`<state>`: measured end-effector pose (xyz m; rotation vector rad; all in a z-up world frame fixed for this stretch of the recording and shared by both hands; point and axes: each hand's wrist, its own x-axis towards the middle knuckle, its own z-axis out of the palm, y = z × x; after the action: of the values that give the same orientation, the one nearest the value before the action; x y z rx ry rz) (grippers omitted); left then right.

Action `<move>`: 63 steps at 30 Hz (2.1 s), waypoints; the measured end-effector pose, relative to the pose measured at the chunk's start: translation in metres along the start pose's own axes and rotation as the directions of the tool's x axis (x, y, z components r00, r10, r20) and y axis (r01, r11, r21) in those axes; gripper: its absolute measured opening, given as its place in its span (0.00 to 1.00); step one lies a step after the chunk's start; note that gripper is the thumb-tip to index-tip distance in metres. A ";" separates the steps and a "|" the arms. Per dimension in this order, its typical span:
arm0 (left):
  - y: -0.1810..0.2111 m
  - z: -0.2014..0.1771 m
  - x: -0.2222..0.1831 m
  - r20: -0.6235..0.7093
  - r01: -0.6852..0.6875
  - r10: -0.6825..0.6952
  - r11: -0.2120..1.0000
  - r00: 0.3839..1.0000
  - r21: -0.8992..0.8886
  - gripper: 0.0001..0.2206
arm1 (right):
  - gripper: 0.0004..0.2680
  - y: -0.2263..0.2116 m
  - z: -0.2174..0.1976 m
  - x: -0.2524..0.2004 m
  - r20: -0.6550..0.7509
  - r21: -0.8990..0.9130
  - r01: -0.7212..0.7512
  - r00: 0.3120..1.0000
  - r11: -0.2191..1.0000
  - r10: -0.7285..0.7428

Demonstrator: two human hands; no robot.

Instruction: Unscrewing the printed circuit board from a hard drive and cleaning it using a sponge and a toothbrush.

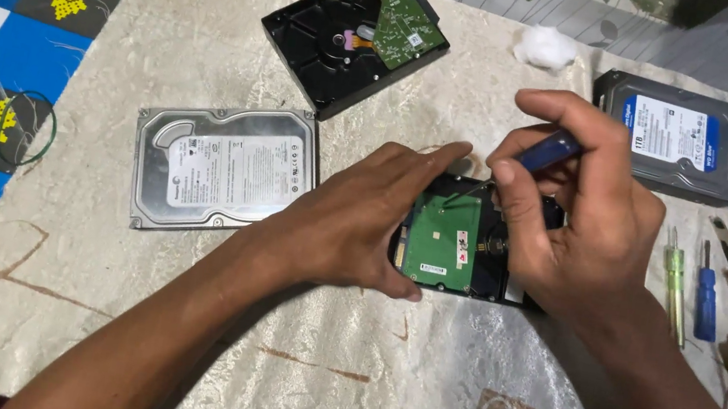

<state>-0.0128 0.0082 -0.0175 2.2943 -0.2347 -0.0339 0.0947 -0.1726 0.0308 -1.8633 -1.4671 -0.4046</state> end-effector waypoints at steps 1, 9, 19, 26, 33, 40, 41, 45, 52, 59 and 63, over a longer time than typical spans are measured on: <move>0.005 -0.004 0.001 0.000 0.003 -0.003 1.000 1.000 -0.005 0.63 | 0.11 0.002 0.001 -0.001 0.005 0.002 -0.002 1.000 1.000 0.002; -0.001 -0.002 0.001 0.059 0.090 -0.090 0.996 0.994 -0.003 0.68 | 0.13 -0.004 0.003 -0.002 0.113 -0.080 -0.229 0.965 0.970 0.237; -0.007 -0.004 -0.002 0.112 -0.024 0.021 0.999 0.993 0.031 0.66 | 0.14 -0.003 -0.004 0.001 0.175 -0.052 -0.257 0.949 0.965 0.262; -0.008 -0.002 -0.002 0.105 -0.026 0.021 0.999 0.994 0.046 0.66 | 0.14 -0.004 -0.003 -0.003 0.152 -0.086 -0.216 0.962 0.973 0.227; -0.011 0.000 -0.003 0.100 -0.032 0.026 0.998 0.995 0.062 0.66 | 0.16 0.001 -0.001 -0.003 0.185 -0.016 -0.165 0.969 0.986 0.165; -0.009 -0.001 -0.002 0.114 -0.024 0.015 0.997 0.993 0.077 0.65 | 0.16 0.006 0.005 -0.011 0.139 -0.234 -0.141 0.974 0.962 0.177; -0.009 -0.001 -0.002 0.119 -0.018 0.008 0.996 0.993 0.083 0.65 | 0.15 0.007 0.005 -0.012 0.125 -0.209 -0.105 0.983 0.972 0.133; -0.007 -0.002 -0.003 0.131 0.001 -0.011 0.997 0.991 0.073 0.64 | 0.14 0.009 0.007 -0.014 0.112 -0.182 0.038 0.994 0.983 -0.018; -0.012 0.001 -0.004 0.110 -0.045 0.036 0.996 0.993 0.079 0.63 | 0.14 -0.003 -0.005 -0.009 0.108 -0.192 -0.014 0.994 0.981 0.035; -0.012 0.001 -0.003 0.104 -0.041 0.030 0.994 0.994 0.103 0.63 | 0.14 -0.006 -0.001 0.000 0.032 -0.007 -0.072 0.997 0.997 0.072; -0.011 0.000 -0.003 0.125 -0.019 0.006 0.995 0.992 0.102 0.63 | 0.23 0.014 0.008 -0.016 -0.026 0.097 0.003 1.000 0.995 0.000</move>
<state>-0.0140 0.0154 -0.0255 2.3965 -0.3217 -0.1620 0.1012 -0.1797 0.0103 -1.7741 -1.4454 -0.3504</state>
